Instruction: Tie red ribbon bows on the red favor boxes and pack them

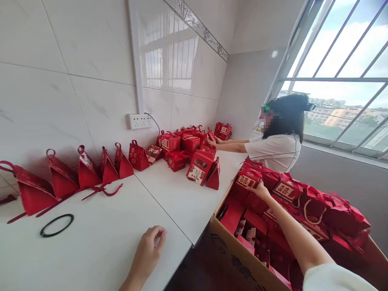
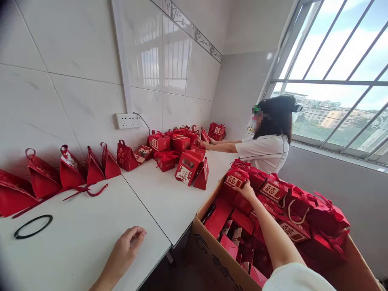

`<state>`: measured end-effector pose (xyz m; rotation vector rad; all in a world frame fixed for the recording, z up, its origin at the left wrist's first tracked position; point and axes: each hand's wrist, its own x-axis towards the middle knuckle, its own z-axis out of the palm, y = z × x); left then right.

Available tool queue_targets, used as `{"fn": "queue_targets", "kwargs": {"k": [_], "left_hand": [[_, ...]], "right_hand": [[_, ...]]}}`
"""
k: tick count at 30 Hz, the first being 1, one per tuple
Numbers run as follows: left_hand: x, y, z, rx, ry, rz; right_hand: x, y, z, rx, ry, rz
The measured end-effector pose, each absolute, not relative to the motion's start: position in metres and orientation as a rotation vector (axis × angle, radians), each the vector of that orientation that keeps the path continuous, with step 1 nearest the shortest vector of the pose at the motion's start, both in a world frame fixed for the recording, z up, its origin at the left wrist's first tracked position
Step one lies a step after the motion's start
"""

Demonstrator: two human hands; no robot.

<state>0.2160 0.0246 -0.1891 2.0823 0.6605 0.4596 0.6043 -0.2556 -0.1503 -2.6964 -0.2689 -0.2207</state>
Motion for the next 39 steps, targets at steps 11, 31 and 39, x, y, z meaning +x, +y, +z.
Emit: {"fn": "queue_targets", "kwargs": {"k": [11,31,39], "left_hand": [[0.213,0.014,-0.196,2.189,0.503,0.697],[0.203,0.007,-0.189,1.981,0.516,0.747],[0.192,0.081,-0.148,0.942,0.813,1.123]], "right_hand": [[0.544,-0.163,-0.074,-2.779,-1.068,-0.251],[0.490,-0.025,-0.061,-2.497,-1.267,-0.171],[0.343,0.042,-0.109,-1.371,-0.931,0.505]]}}
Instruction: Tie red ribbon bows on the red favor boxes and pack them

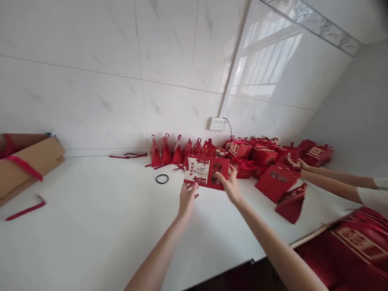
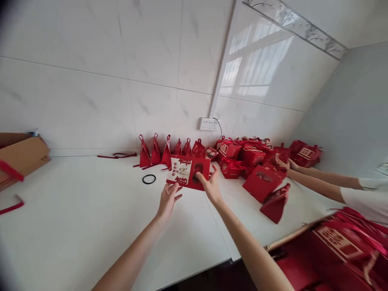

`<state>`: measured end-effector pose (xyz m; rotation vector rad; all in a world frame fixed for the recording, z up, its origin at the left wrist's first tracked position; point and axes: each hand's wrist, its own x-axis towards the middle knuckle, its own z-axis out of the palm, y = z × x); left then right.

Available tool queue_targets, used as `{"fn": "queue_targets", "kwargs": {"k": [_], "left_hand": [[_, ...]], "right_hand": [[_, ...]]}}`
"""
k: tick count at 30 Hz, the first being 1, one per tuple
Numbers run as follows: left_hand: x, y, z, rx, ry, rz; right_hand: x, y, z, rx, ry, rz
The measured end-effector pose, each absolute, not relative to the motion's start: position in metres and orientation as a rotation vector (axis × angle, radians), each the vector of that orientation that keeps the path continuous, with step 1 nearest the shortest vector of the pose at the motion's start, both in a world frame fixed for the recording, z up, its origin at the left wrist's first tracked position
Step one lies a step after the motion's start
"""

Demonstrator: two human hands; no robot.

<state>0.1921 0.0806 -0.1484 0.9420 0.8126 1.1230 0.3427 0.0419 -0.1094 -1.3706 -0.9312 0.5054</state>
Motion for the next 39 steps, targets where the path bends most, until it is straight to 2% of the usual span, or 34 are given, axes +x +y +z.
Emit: {"fn": "queue_targets", "kwargs": {"k": [3,6,11,15,28,31,39], "left_hand": [[0.148,0.113,-0.135,0.858,0.735,1.286],[0.099,0.125,-0.133,0.893,0.717,1.395],[0.058,0.120,-0.144,1.313,0.848,1.211],[0.058,0.119,-0.147,1.397,0.773,1.181],[0.078,0.092,-0.141,1.643,0.705,0.958],[0.081,0.087,-0.136,1.648,0.673,0.921],[0.093,0.071,-0.108,1.809,0.764,1.305]], "right_hand": [[0.299,0.061,-0.130,-1.223,-1.016,0.662],[0.276,0.079,-0.138,-1.179,-0.994,0.604],[0.253,0.091,-0.143,-1.064,-1.169,0.727],[0.243,0.074,-0.145,-1.053,-1.228,0.794],[0.240,0.040,-0.106,-0.961,-1.363,0.349],[0.239,0.036,-0.101,-0.967,-1.367,0.353],[0.234,0.032,-0.102,-0.963,-1.380,0.401]]}}
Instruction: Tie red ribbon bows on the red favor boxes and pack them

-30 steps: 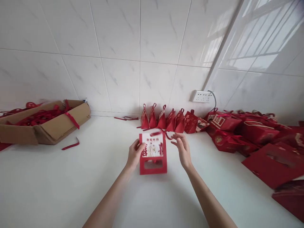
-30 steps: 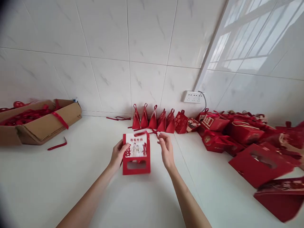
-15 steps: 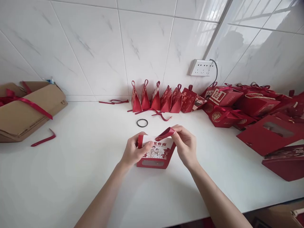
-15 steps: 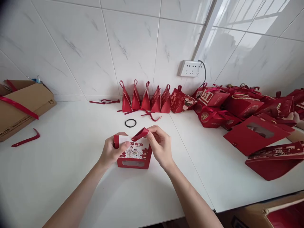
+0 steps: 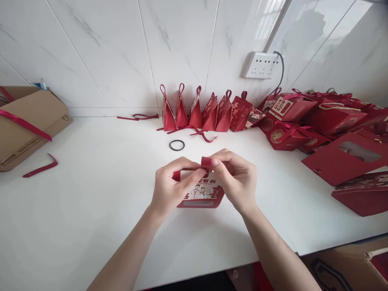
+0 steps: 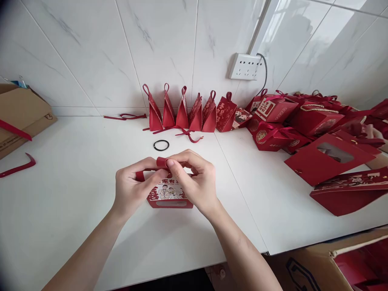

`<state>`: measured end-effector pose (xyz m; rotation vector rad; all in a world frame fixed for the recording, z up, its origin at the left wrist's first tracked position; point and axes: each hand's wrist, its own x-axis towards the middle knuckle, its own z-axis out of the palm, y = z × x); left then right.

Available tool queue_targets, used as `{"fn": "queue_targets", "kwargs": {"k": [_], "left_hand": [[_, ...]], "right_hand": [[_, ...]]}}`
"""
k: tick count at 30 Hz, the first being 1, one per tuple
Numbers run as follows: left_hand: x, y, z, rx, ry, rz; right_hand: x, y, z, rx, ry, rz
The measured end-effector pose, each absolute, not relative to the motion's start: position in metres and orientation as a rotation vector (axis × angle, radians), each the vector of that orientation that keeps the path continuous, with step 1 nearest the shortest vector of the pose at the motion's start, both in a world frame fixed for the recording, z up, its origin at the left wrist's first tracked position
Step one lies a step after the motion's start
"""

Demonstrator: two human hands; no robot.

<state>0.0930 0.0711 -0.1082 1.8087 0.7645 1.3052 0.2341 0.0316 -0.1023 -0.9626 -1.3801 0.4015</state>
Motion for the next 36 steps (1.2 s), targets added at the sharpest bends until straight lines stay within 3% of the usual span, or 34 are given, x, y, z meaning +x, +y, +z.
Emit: {"fn": "queue_targets", "kwargs": {"k": [3,7,10,19,36], "left_hand": [[0.094,0.069,-0.109,1.827,0.869,1.424],[0.093,0.068,-0.113,1.824,0.916,1.552],[0.093,0.066,-0.115,1.847,0.905,1.614],[0.097,0.064,-0.118,1.860,0.912,1.690],[0.091,0.069,-0.119,1.887,0.827,1.451]], "right_hand": [[0.234,0.032,-0.110,-0.891,-1.440,0.247],[0.235,0.037,-0.123,-0.789,-1.727,-0.202],[0.235,0.042,-0.128,-0.786,-1.746,-0.319],[0.236,0.043,-0.127,-0.800,-1.773,-0.345],[0.239,0.036,-0.117,-0.944,-1.649,0.055]]}}
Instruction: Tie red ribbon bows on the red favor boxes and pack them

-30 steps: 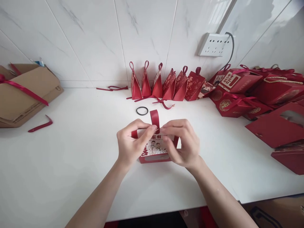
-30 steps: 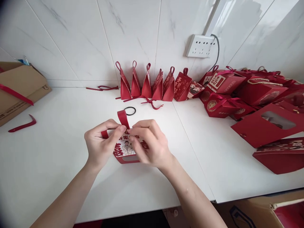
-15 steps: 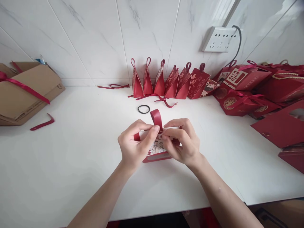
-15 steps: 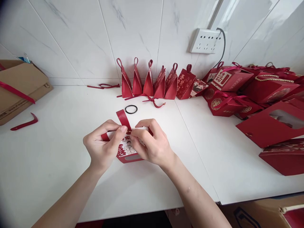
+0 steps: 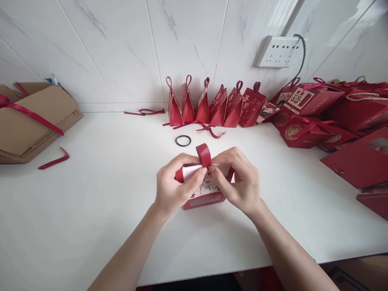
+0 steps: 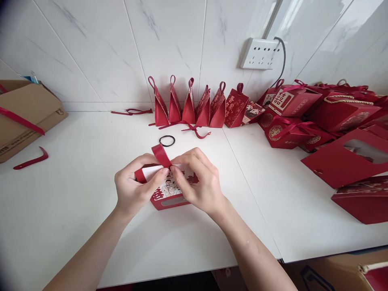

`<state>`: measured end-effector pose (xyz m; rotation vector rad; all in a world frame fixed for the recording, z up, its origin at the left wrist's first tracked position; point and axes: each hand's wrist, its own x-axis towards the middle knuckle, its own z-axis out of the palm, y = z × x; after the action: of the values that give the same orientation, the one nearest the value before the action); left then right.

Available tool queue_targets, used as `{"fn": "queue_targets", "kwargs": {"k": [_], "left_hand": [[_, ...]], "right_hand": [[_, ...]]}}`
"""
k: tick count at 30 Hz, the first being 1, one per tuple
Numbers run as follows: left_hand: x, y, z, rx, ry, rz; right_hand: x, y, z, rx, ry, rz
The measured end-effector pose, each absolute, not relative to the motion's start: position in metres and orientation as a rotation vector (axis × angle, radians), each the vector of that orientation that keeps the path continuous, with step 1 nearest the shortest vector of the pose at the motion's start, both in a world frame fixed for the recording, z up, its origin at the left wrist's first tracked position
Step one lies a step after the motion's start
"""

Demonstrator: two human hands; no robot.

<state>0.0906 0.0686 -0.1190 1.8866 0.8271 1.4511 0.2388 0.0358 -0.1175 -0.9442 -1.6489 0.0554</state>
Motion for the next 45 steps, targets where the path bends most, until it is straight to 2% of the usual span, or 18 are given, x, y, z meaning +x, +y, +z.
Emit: {"fn": "queue_targets", "kwargs": {"k": [6,12,21,31,45], "left_hand": [[0.090,0.068,-0.118,1.851,0.853,1.359],[0.089,0.068,-0.118,1.837,0.865,1.398],[0.090,0.071,-0.123,1.886,0.728,1.507],[0.090,0.070,-0.123,1.899,0.748,1.471],[0.090,0.068,-0.119,1.851,0.807,1.416]], "right_hand": [[0.241,0.036,-0.117,-0.958,-1.644,0.161],[0.249,0.039,-0.122,-0.863,-1.682,0.265],[0.247,0.041,-0.127,-0.947,-1.612,0.379],[0.245,0.042,-0.122,-0.942,-1.661,0.253],[0.241,0.039,-0.121,-0.952,-1.577,0.346]]}}
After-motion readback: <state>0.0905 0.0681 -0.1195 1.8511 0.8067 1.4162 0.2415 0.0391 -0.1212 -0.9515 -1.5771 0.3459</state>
